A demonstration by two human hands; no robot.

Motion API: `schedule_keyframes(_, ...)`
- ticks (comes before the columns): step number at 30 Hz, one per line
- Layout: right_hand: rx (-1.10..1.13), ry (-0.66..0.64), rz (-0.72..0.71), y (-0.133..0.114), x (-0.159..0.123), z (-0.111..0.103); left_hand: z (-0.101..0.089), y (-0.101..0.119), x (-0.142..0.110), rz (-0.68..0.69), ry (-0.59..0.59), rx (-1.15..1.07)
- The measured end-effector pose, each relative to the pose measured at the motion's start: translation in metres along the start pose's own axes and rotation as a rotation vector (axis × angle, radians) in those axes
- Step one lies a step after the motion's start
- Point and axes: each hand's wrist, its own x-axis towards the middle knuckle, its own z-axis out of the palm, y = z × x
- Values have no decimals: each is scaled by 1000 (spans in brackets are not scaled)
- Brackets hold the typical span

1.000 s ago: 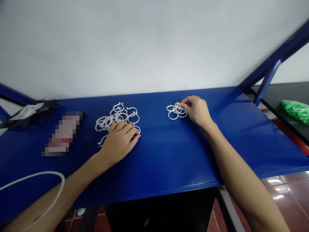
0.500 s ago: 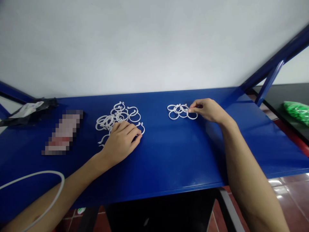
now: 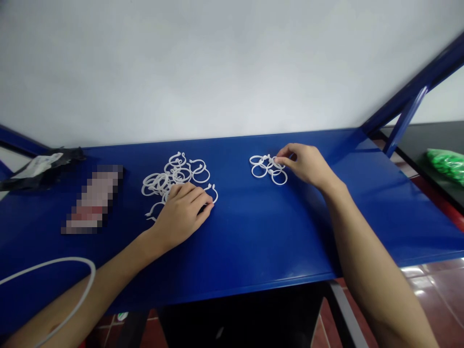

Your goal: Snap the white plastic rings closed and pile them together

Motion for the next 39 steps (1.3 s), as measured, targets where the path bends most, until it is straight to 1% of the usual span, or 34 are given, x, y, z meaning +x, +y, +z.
schedule_keyframes(3,-33,186,-56,-18,-5,3,-1,1,1,14,39,-5)
schedule_keyframes(4,-29,228,-81,-25,-8,5,-2,2,2,21,60,-10)
schedule_keyframes(5,-18,248,-112,-34,-11,9,-2,3,2,28,86,-14)
schedule_keyframes(6,1,235,-151,-44,-15,13,-3,3,2,38,113,-15)
schedule_keyframes(8,71,147,-209,-64,-25,23,-5,4,2,66,168,-8)
schedule_keyframes(10,188,7,-219,-84,-36,34,-7,5,2,97,217,11)
schedule_keyframes(13,452,-209,-170,-107,-53,53,-10,7,3,142,265,57)
schedule_keyframes(15,621,-260,-126,-115,-61,63,-11,8,4,168,280,80)
schedule_keyframes(17,735,-271,-103,-118,-65,69,-11,9,4,184,284,85)
schedule_keyframes(18,753,-260,-100,-118,-66,70,-11,9,4,188,285,79)
schedule_keyframes(20,704,-200,-124,-117,-67,71,-11,9,4,181,296,49)
schedule_keyframes(23,551,-99,-265,-114,-66,69,-11,9,2,111,348,-39)
schedule_keyframes(25,499,-84,-369,-112,-65,67,-11,8,2,27,377,-84)
schedule_keyframes(27,484,-78,-432,-112,-66,67,-9,5,2,-36,364,-100)
schedule_keyframes(29,479,-70,-463,-112,-66,68,-7,2,2,-64,322,-120)
schedule_keyframes(32,477,-58,-465,-112,-67,69,-4,-2,3,-69,283,-174)
schedule_keyframes(35,485,-31,-466,-112,-68,70,-3,-2,3,-59,290,-202)
schedule_keyframes(39,479,-17,-528,-112,-69,71,-2,3,3,-25,311,-251)
